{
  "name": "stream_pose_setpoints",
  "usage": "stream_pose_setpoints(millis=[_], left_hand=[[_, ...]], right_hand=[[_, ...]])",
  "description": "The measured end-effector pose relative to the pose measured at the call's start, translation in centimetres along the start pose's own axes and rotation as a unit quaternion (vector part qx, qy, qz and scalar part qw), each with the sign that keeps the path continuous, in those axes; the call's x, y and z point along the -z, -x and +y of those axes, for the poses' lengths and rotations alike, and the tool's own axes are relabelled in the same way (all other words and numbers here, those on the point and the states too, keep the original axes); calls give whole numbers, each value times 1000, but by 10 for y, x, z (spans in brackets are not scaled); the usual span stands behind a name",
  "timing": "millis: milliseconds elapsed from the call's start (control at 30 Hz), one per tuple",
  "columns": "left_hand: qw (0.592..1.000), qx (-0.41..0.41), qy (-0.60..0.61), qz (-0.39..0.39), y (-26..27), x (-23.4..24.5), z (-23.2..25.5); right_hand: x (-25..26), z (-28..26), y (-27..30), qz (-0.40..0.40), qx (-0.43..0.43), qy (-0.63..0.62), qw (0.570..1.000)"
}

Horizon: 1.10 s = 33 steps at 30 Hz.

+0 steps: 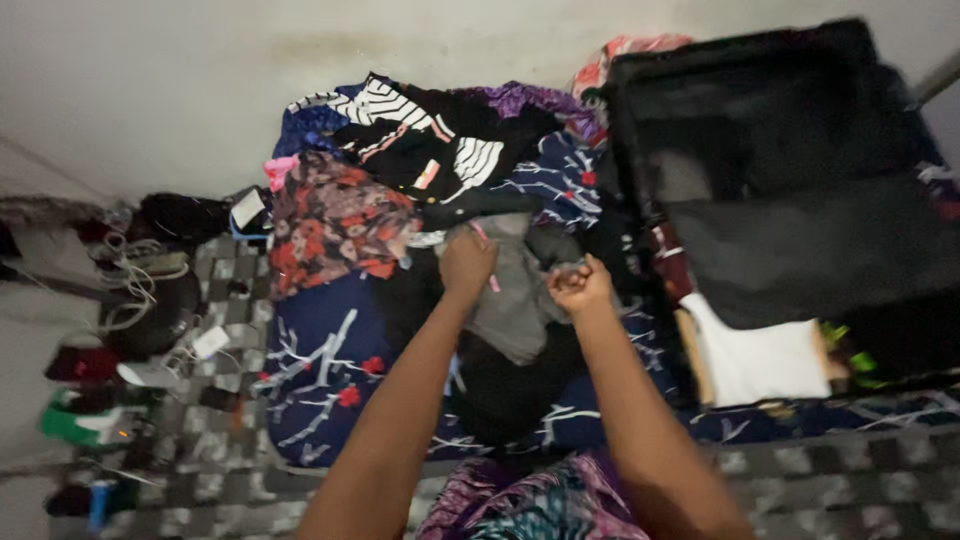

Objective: The person packs a suitcase by folding garments from the bed and placing them inside by hand.

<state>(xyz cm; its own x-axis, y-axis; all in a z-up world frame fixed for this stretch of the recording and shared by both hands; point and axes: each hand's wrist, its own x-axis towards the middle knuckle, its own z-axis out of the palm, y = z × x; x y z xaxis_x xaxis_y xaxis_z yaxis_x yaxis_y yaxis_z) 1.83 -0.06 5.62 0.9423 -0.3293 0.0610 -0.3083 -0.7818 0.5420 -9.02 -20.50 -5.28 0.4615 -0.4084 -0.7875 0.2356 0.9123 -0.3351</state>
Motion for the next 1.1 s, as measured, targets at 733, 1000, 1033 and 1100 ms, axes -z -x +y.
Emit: stream_pose_setpoints(millis=[733,1000,1033,1100], left_hand=[[964,-90,-186,-169,-98,-9,-226],[956,-43,-177,-230,-132,-36,-246],[945,-43,-199,-255,-134,-46,-255],[958,-50,-186,-211,-143,-69,-275]], right_hand=[[70,167,57,-50,207,564,798],[82,180,58,-276,327,848,312],[82,179,55,-275,327,848,314],[70,175,45,-221,376,757,486]])
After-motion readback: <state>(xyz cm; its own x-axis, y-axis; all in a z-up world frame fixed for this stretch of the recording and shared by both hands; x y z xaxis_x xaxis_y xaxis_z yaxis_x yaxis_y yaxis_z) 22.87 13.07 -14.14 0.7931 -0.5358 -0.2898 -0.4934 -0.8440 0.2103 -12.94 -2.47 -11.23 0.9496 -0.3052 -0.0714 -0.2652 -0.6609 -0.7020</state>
